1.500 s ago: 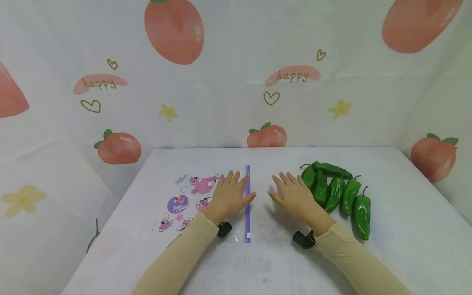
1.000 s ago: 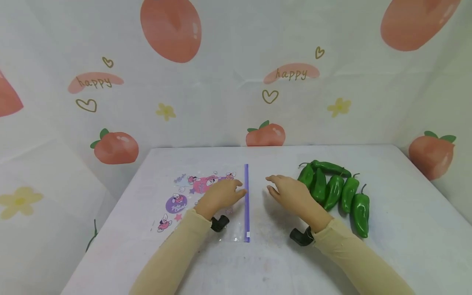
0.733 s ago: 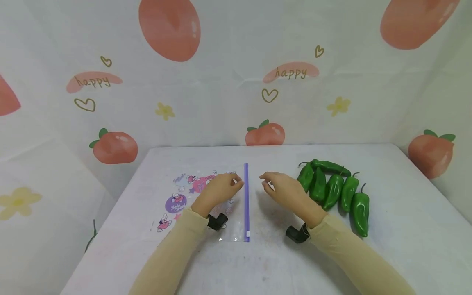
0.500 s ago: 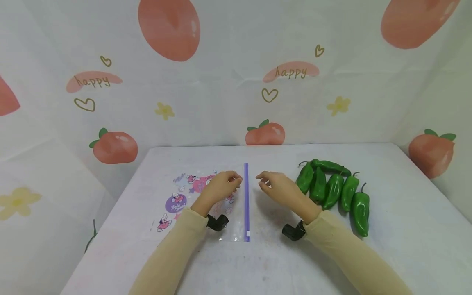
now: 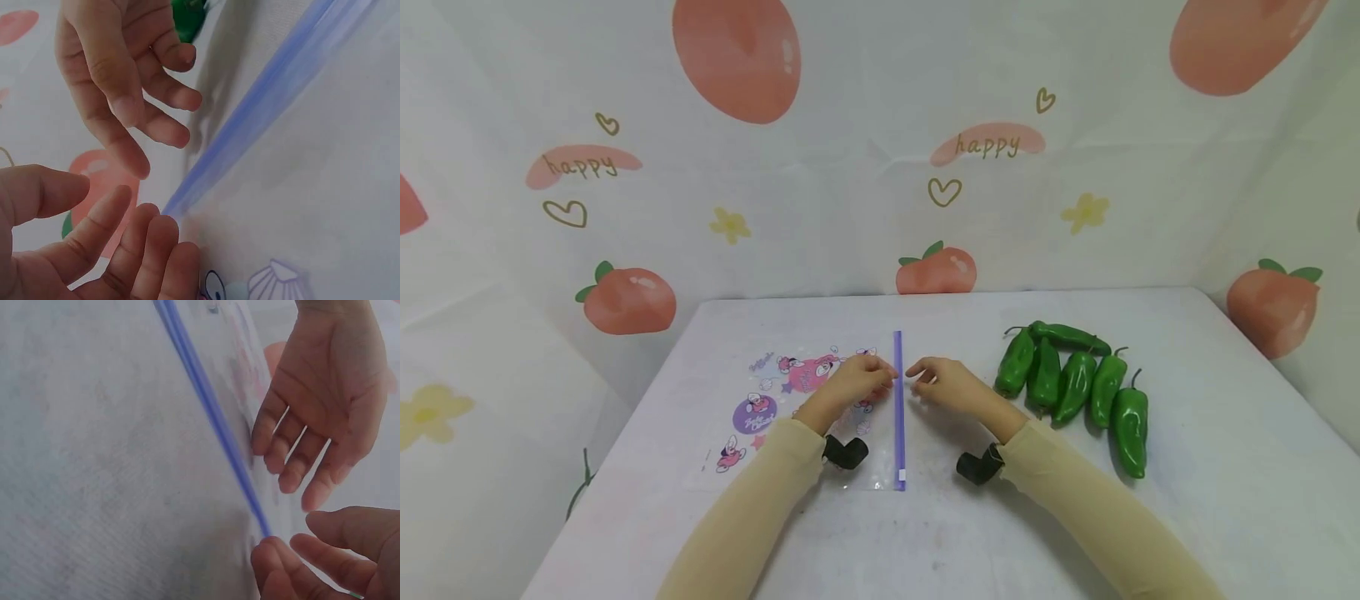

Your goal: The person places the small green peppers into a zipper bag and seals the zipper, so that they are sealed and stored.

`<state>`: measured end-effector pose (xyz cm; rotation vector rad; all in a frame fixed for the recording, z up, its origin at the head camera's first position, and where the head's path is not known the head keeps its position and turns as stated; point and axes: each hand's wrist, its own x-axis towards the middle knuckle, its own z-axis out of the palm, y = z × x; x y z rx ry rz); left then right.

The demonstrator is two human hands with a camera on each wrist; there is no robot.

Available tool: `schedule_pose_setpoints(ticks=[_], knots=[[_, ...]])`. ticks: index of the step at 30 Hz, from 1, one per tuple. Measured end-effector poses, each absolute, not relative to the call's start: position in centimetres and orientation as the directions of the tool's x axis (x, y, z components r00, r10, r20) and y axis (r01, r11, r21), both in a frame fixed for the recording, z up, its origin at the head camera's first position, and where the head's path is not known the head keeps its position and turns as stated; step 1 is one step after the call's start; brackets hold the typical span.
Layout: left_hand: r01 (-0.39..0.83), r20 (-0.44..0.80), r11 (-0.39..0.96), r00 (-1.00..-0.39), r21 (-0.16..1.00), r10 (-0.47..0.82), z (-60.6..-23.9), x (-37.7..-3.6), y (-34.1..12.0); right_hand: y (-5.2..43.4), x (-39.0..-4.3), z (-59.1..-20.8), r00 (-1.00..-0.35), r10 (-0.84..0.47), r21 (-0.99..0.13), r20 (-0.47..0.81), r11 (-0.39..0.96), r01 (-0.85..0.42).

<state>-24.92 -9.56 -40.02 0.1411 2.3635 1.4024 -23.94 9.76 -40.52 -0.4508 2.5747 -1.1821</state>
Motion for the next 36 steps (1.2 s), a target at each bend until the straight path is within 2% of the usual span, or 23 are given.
schedule_pose_setpoints(ticks=[6, 24, 32, 36], knots=[[-0.138, -0.290, 0.476, -0.920, 0.869, 0.264, -40.7, -25.1, -9.6, 9.5, -24.7, -41.1, -0.912, -0.377, -0.792, -0.161, 0.601, -0.108], [-0.137, -0.306, 0.558, -0.926, 0.819, 0.221, -41.4, -25.7, -9.1, 8.5, -25.6, -41.7, -0.909, -0.348, -0.788, -0.229, 0.615, -0.037], [-0.132, -0.308, 0.628, -0.934, 0.767, 0.181, -41.0, -25.6, -8.7, 8.3, -25.5, -41.4, -0.909, -0.325, -0.778, -0.260, 0.628, -0.002], [-0.118, -0.304, 0.679, -0.939, 0.725, 0.162, -40.7, -25.6, -8.4, 8.3, -25.5, -41.2, -0.909, -0.333, -0.768, -0.250, 0.640, -0.023]])
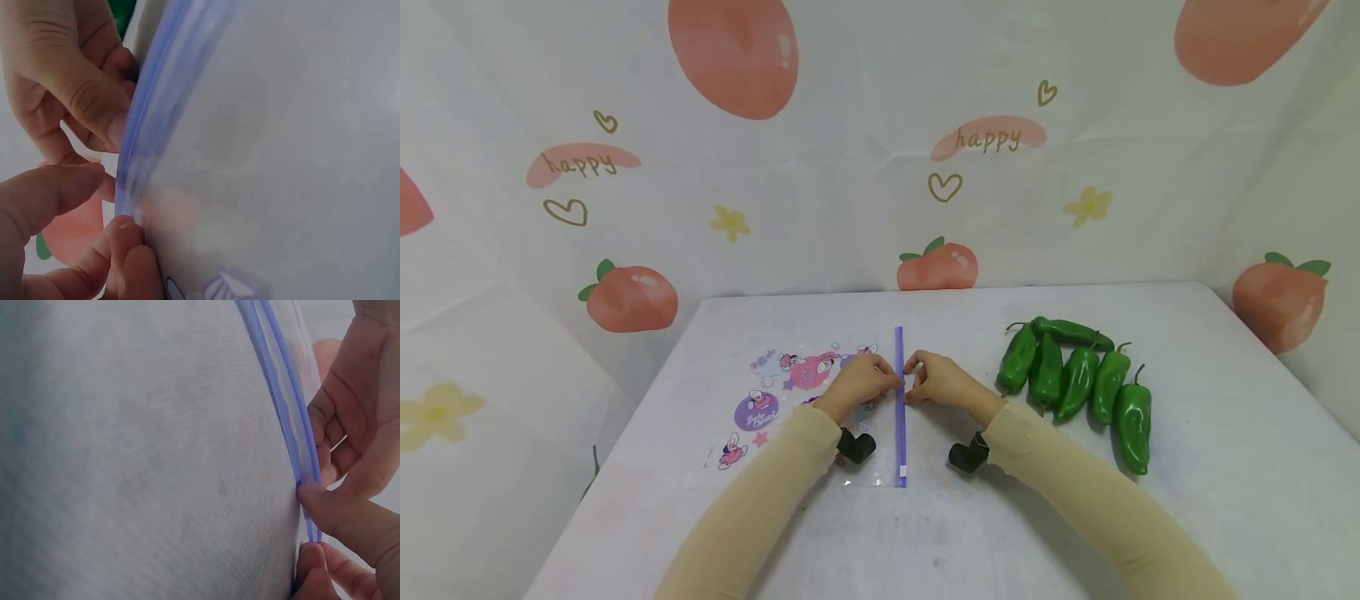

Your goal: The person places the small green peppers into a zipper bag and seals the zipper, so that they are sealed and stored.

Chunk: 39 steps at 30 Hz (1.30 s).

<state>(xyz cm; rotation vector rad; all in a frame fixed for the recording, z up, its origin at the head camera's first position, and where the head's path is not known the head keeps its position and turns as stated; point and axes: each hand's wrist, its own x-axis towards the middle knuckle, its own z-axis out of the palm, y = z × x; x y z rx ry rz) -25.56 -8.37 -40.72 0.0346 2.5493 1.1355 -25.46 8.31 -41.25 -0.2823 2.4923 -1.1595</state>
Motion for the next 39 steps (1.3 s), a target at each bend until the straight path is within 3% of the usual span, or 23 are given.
schedule_pose_setpoints(ticks=[31, 39], knots=[[-0.064, -0.286, 0.812, -0.950, 0.580, 0.129, -40.2, -25.9, -7.4, 8.5, -25.8, -41.1, -0.898, -0.369, -0.750, -0.241, 0.658, -0.069], [-0.055, -0.265, 0.792, -0.955, 0.608, 0.137, -40.2, -25.9, -7.1, 8.3, -25.6, -40.7, -0.898, -0.353, -0.741, -0.261, 0.670, -0.048]])
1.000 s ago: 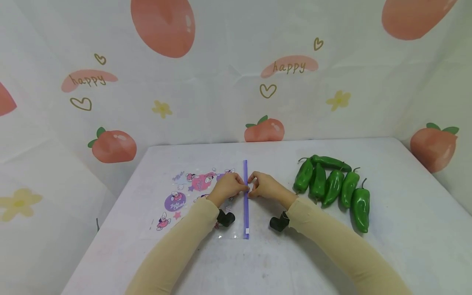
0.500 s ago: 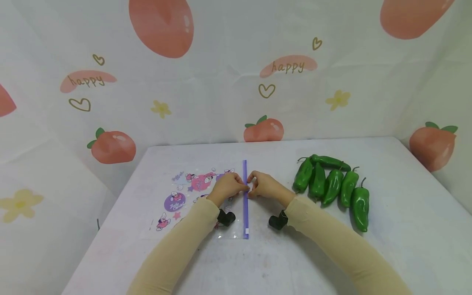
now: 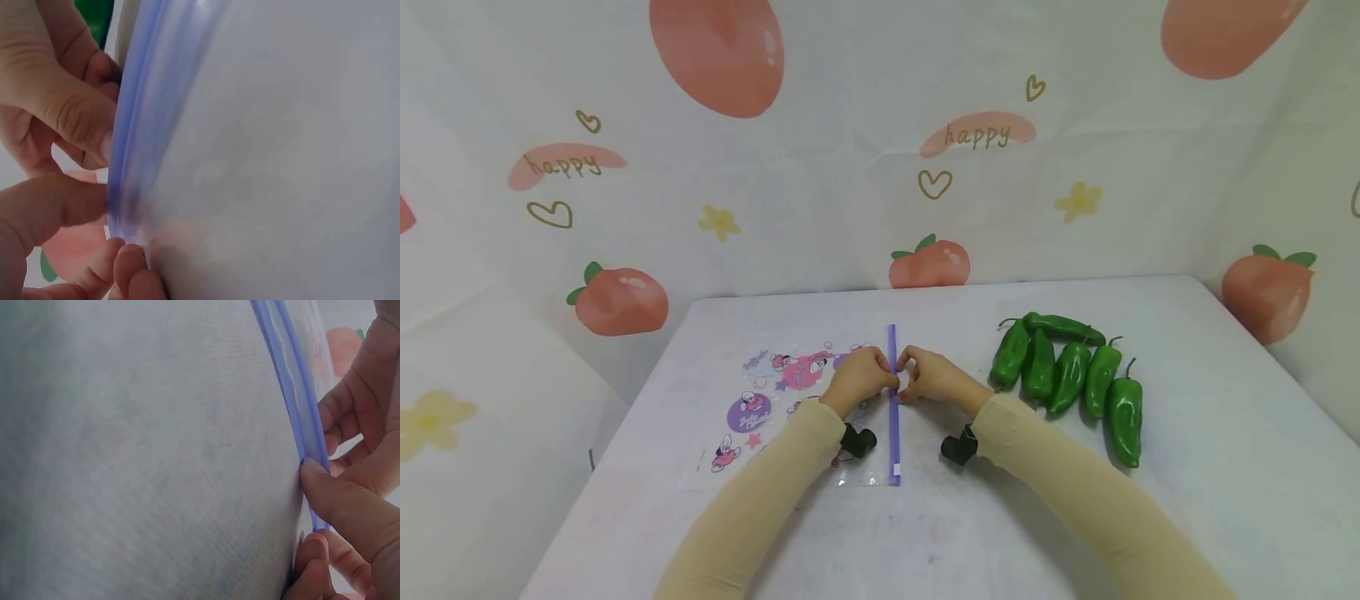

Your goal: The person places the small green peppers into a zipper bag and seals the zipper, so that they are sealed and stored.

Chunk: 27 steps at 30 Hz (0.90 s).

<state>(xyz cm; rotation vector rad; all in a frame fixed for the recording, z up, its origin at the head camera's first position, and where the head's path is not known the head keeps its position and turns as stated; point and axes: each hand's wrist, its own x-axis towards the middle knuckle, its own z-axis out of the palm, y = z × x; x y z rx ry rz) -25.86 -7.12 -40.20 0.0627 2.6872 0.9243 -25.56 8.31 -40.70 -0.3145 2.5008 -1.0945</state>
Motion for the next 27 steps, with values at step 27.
schedule_pose_setpoints(ticks=[27], knots=[[-0.135, -0.251, 0.643, -0.964, 0.754, 0.091, -40.0, -25.6, -8.1, 8.5, -25.4, -40.6, -0.896, -0.376, -0.746, -0.235, 0.661, -0.081]])
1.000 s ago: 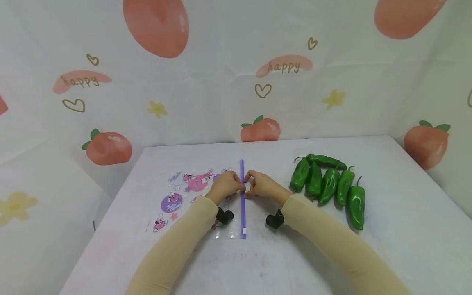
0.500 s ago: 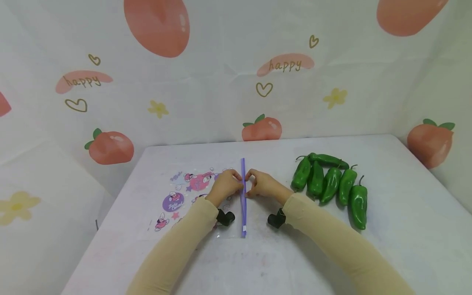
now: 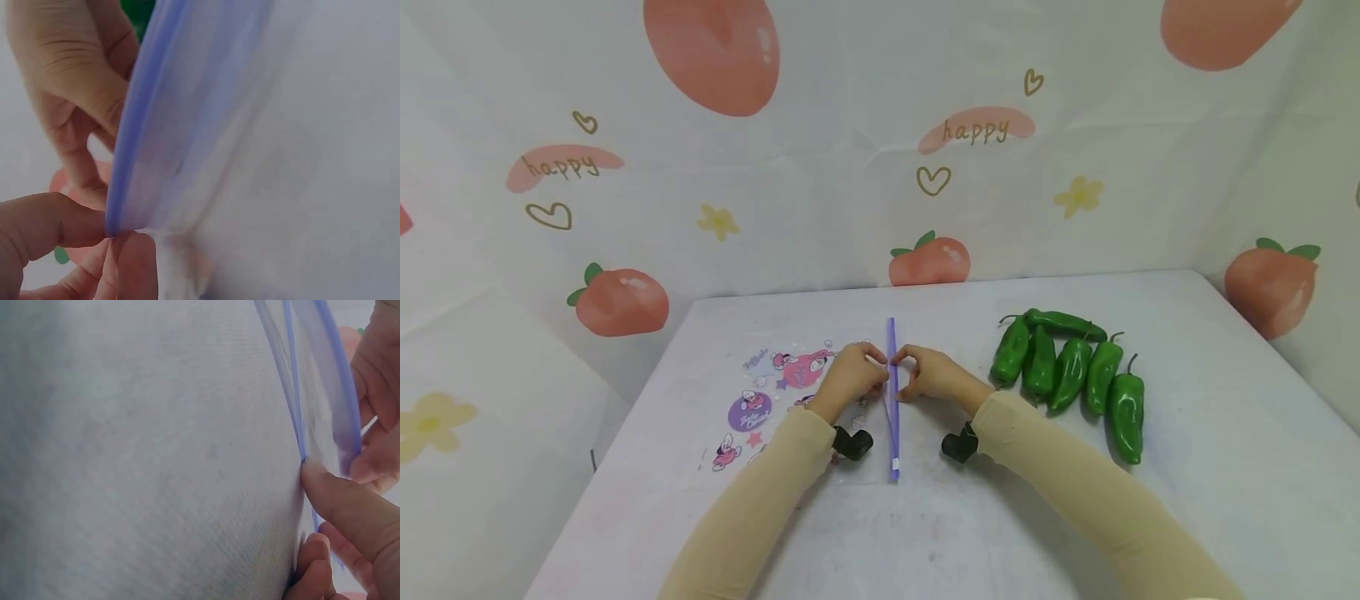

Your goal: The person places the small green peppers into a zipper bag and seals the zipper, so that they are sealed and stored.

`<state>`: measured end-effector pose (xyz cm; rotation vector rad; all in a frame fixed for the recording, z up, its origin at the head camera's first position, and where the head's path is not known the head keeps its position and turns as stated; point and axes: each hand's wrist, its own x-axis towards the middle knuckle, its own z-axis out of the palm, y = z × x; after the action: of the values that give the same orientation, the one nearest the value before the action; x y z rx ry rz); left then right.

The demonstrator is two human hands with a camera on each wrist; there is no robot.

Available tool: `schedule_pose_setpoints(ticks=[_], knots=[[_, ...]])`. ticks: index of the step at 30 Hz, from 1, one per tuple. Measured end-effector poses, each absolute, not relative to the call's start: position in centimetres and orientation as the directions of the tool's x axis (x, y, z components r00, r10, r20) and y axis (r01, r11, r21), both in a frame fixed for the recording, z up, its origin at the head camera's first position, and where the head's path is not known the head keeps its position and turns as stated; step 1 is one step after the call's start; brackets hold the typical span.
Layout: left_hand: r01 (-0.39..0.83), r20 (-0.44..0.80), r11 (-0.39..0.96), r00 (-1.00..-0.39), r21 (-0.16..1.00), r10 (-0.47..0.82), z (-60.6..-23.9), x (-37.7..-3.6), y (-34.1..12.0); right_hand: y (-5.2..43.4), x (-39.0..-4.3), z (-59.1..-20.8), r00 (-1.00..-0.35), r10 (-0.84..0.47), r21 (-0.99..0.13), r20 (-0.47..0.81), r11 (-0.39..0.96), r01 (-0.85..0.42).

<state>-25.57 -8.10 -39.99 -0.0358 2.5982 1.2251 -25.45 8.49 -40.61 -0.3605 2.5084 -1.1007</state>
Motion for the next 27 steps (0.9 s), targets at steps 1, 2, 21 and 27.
schedule_pose_setpoints(ticks=[1, 2, 21, 27], knots=[[-0.131, -0.248, 0.643, -0.964, 0.755, 0.094, -39.9, -25.6, -8.2, 8.5, -25.5, -40.6, -0.896, -0.375, -0.743, -0.238, 0.664, -0.080], [-0.126, -0.243, 0.639, -0.965, 0.759, 0.099, -39.7, -25.5, -8.4, 8.5, -25.5, -40.6, -0.896, -0.374, -0.740, -0.239, 0.667, -0.081], [-0.036, -0.127, 0.623, -0.987, 0.782, 0.102, -36.5, -24.7, -10.1, 8.4, -25.6, -40.9, -0.901, -0.333, -0.718, -0.278, 0.695, -0.035], [-0.012, -0.110, 0.624, -0.987, 0.781, 0.118, -35.6, -24.5, -10.5, 8.4, -25.5, -40.8, -0.902, -0.331, -0.720, -0.276, 0.693, -0.033]])
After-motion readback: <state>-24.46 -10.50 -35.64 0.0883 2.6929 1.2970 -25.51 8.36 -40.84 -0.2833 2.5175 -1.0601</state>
